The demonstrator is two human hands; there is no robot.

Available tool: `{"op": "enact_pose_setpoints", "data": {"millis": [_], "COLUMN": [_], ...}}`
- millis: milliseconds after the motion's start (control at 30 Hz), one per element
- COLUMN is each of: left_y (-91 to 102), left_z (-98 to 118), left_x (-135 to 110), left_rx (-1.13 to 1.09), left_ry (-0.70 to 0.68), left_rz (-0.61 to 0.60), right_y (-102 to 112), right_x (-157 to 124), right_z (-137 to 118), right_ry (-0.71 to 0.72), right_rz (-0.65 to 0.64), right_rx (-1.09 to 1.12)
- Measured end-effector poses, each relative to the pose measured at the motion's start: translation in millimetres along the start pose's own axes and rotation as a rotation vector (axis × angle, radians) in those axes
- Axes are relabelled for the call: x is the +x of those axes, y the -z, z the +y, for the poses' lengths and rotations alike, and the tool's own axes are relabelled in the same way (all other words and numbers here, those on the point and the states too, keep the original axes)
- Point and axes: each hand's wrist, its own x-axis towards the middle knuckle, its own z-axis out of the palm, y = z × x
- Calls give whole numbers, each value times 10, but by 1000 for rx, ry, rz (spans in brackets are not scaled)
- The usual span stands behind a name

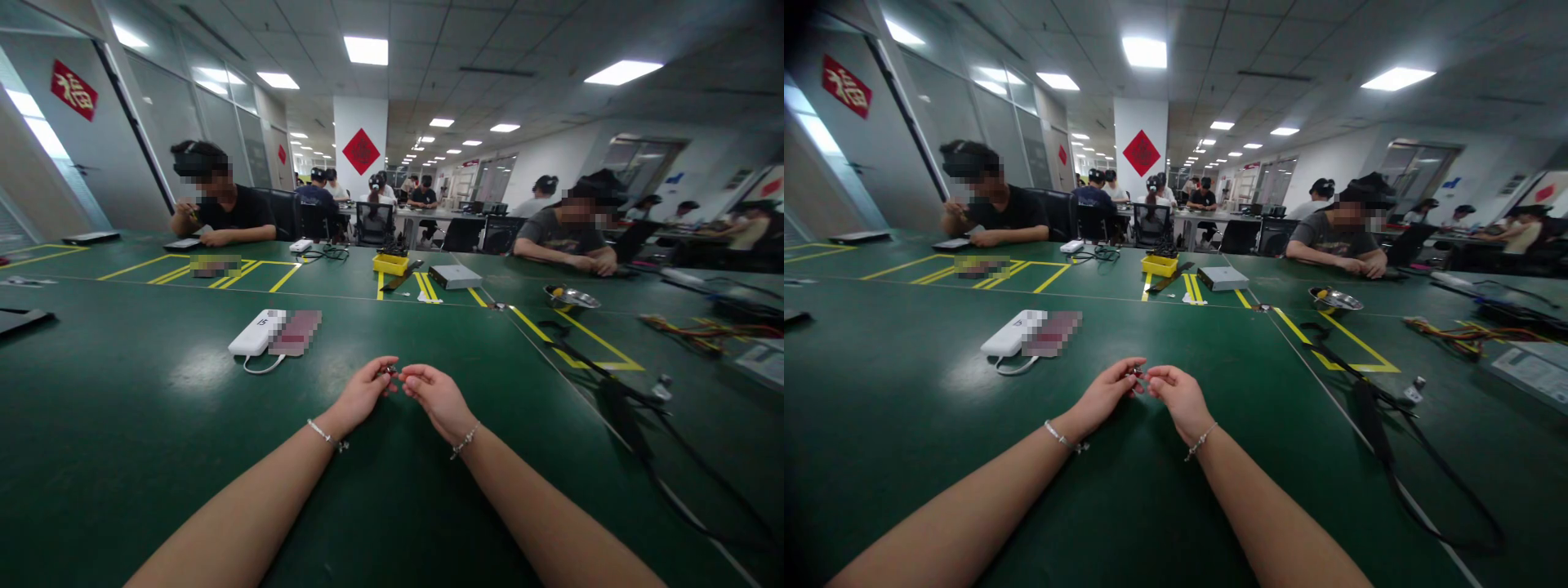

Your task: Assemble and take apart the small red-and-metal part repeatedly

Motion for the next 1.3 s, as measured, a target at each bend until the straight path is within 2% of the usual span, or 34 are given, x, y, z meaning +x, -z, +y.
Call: {"op": "enact_pose_setpoints", "data": {"millis": [267,500,767,900,1133,1300], "left_y": [-37,-54,-37,-34,-38,-49], "left_z": [11,-2,-36,-26,-13,-11], "left_x": [-19,-33,-18,-22,-31,-29], "left_rx": [95,62,-2,48,95,43], "left_ry": [-29,8,0,-28,-91,-55], "left_rz": [-44,-161,-128,-81,-95,-70], "right_y": [96,124,124,133,146,147], "right_x": [30,47,28,30,43,44], "right_z": [50,42,36,51,54,53], "right_ry": [-142,-190,-167,-152,-154,-138], "right_rz": [-98,-141,-152,-139,-144,-151], "right_rx": [217,250,281,268,306,323]}}
